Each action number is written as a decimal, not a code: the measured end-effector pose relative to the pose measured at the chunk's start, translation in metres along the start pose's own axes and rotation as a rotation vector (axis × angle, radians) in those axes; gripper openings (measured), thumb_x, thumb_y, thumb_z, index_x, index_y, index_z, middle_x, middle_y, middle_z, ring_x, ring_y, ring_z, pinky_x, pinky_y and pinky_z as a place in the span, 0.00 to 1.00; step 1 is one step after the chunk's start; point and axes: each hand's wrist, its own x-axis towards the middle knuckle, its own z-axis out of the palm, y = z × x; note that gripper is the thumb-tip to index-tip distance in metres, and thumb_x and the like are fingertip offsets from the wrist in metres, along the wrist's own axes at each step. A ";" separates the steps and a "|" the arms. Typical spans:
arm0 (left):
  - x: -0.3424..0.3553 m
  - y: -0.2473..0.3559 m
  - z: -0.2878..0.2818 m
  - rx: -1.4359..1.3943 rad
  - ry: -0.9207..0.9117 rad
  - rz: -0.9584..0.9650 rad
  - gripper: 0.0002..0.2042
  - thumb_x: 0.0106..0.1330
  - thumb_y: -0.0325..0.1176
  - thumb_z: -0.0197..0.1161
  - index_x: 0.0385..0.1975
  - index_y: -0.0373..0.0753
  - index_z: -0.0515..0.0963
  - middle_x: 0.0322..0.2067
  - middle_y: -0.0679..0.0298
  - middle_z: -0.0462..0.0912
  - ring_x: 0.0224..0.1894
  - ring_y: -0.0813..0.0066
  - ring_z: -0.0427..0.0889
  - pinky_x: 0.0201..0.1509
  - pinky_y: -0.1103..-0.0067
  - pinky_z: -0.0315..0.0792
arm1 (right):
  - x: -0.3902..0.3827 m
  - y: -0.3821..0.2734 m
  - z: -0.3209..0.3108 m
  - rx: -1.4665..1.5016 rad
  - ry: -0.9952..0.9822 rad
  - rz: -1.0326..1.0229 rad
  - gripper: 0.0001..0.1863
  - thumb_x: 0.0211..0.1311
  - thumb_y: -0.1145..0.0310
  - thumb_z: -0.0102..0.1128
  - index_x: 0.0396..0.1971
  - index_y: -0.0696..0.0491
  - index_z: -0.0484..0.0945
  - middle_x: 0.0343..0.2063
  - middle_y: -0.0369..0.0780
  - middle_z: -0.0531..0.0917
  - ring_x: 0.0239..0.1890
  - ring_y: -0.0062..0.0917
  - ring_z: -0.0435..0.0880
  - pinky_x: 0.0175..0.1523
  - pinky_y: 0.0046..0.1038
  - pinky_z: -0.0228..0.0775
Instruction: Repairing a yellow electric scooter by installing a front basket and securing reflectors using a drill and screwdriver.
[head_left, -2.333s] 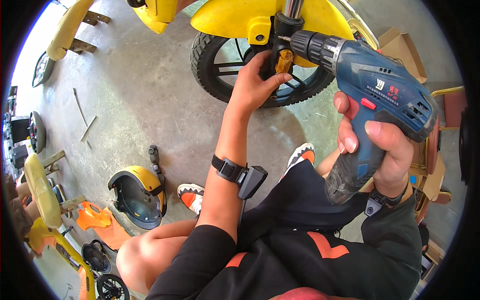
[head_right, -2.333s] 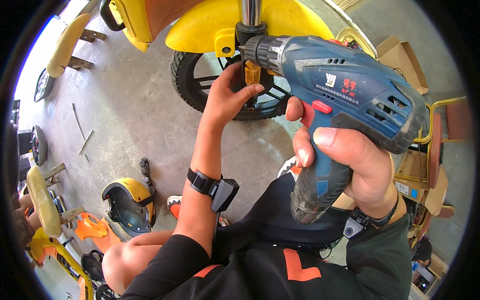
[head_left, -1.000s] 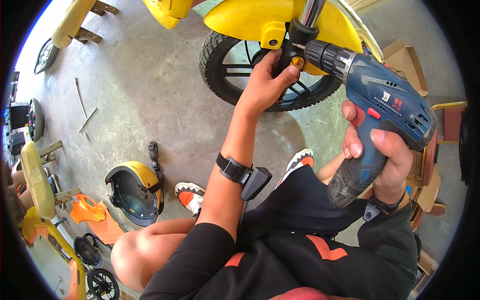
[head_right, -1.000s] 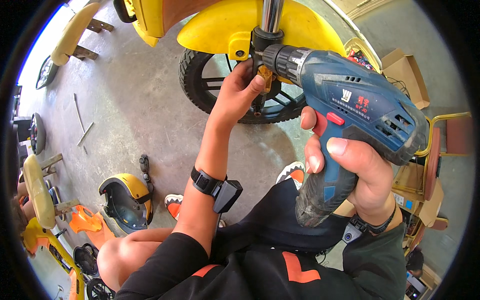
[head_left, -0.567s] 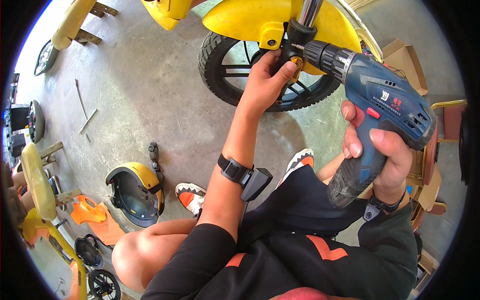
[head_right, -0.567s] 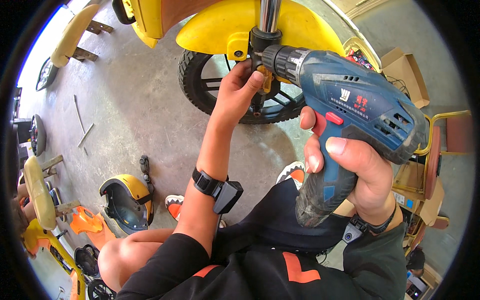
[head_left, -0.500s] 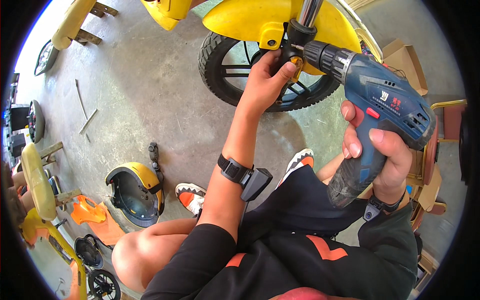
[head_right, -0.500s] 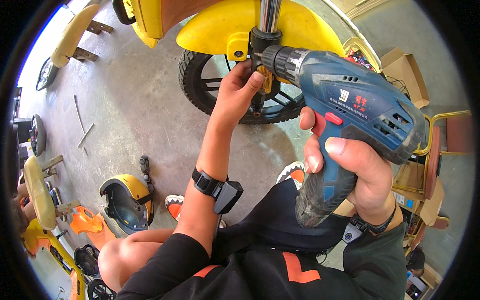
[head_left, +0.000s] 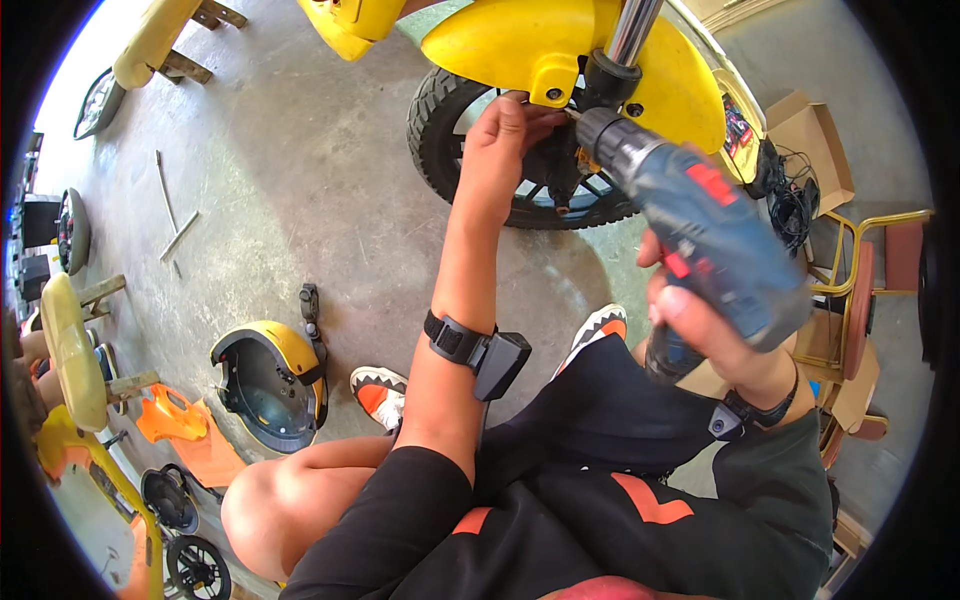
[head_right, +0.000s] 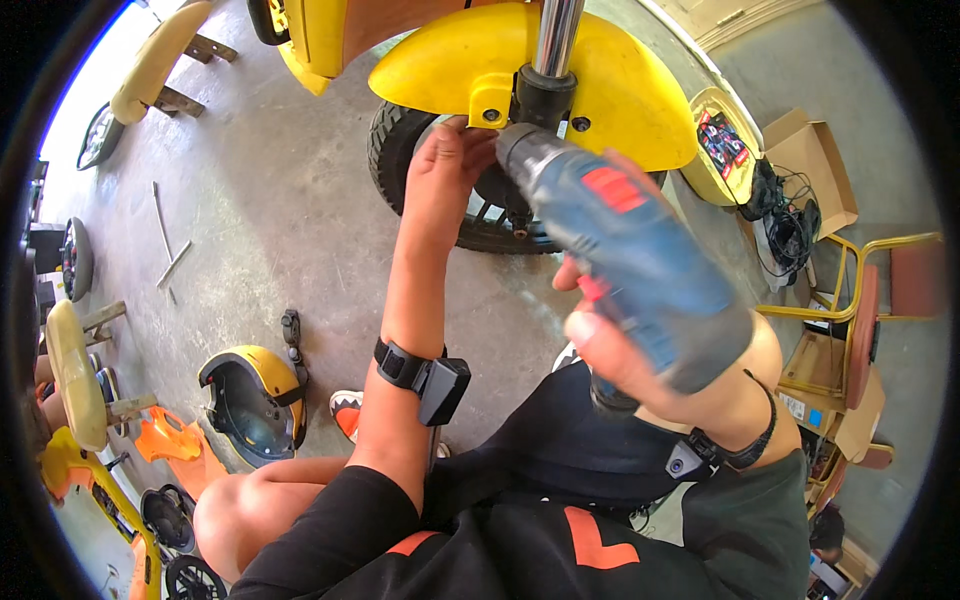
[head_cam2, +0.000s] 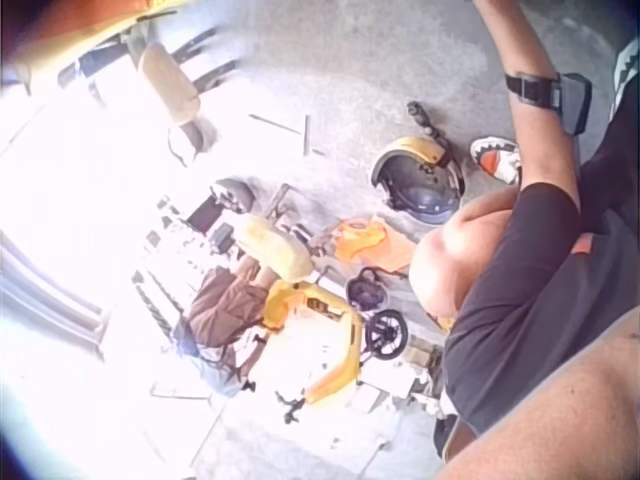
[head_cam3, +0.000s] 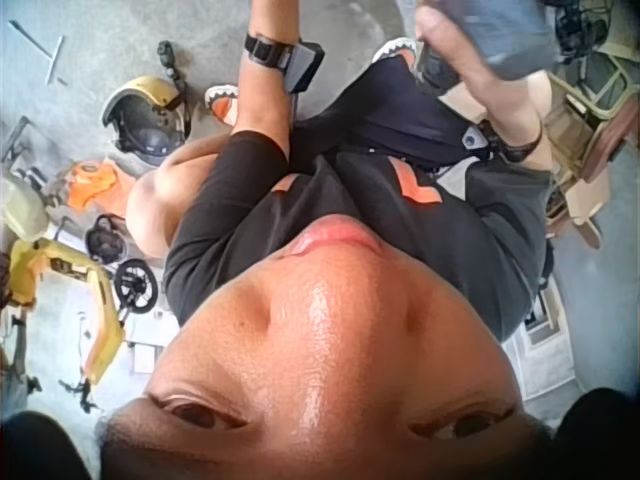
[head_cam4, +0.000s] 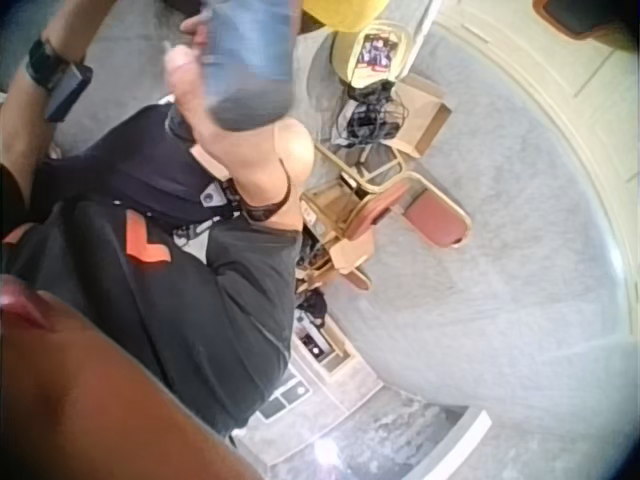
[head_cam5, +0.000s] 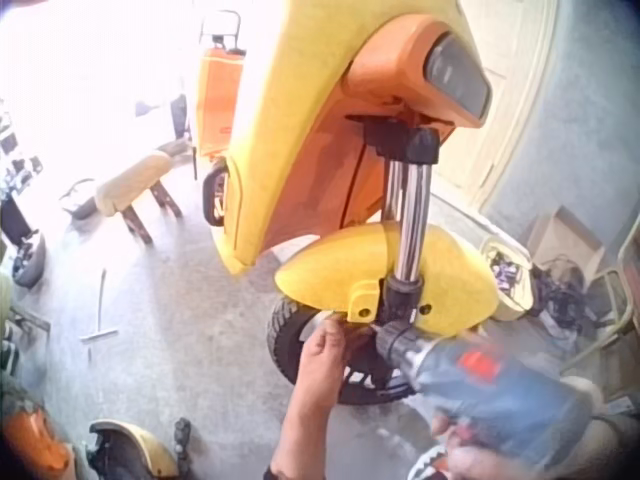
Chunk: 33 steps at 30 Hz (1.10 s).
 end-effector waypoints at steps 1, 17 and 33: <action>0.002 0.005 0.005 -0.108 0.038 -0.013 0.24 0.70 0.49 0.42 0.48 0.31 0.69 0.40 0.58 0.78 0.43 0.71 0.78 0.52 0.77 0.68 | 0.002 0.005 0.002 -0.006 0.010 -0.002 0.36 0.50 0.72 0.56 0.60 0.63 0.54 0.41 0.43 0.72 0.29 0.19 0.74 0.38 0.20 0.68; -0.001 0.023 0.028 -0.668 0.104 -0.070 0.24 0.70 0.49 0.42 0.50 0.32 0.64 0.47 0.53 0.71 0.50 0.62 0.70 0.59 0.69 0.62 | 0.025 0.032 0.015 -0.615 0.022 -0.495 0.44 0.40 0.76 0.66 0.61 0.60 0.56 0.44 0.53 0.77 0.37 0.41 0.82 0.41 0.30 0.73; 0.000 0.025 0.028 -0.561 0.121 -0.079 0.24 0.70 0.50 0.40 0.49 0.32 0.64 0.47 0.56 0.72 0.50 0.65 0.69 0.58 0.70 0.62 | 0.023 0.033 0.022 -0.656 0.004 -0.455 0.47 0.38 0.73 0.69 0.63 0.56 0.54 0.43 0.52 0.77 0.38 0.43 0.81 0.41 0.32 0.74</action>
